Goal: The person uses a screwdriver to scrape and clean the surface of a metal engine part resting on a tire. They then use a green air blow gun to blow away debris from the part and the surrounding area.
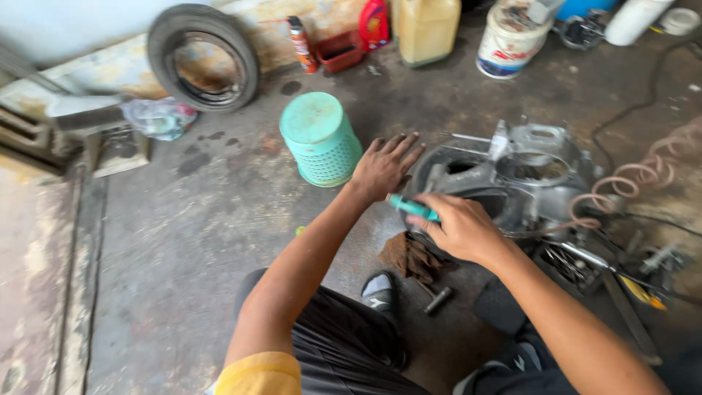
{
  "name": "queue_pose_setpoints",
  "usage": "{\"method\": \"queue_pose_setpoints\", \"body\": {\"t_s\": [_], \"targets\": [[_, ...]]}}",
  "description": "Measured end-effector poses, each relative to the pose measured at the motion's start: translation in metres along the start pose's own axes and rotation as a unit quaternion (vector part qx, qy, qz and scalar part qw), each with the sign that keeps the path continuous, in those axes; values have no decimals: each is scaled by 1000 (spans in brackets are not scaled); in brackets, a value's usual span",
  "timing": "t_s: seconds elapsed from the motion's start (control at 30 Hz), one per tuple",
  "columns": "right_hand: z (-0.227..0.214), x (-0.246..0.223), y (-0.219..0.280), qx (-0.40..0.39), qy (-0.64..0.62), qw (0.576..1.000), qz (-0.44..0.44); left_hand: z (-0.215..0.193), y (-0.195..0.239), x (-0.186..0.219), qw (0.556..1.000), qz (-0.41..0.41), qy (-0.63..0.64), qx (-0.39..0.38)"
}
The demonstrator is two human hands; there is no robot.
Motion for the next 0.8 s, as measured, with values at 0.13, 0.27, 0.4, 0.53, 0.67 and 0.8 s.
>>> {"method": "queue_pose_setpoints", "body": {"t_s": [0.13,0.27,0.4,0.53,0.67,0.8], "targets": [[10,70,41,-38,84,993,68,12,-12,53,998,40,50,5],[8,89,72,-88,56,983,154,46,-17,75,996,40,76,7],[6,124,76,-16,137,976,167,54,-21,86,995,59,77,22],[22,102,81,-49,77,983,157,85,-19,83,998,43,40,1],[13,13,67,-72,-18,995,72,141,-28,63,992,-30,61,-110],[23,34,59,-44,25,996,75,167,-33,51,991,-58,15,-120]]}}
Point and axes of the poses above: each hand's wrist, its own y-axis away from the middle knuckle, its own z-axis out of the palm, x = y × z, the point moved 9 cm from there along -y, towards the middle knuckle, and after that the axes turned 10 degrees about -z, right-handed, at the moved point
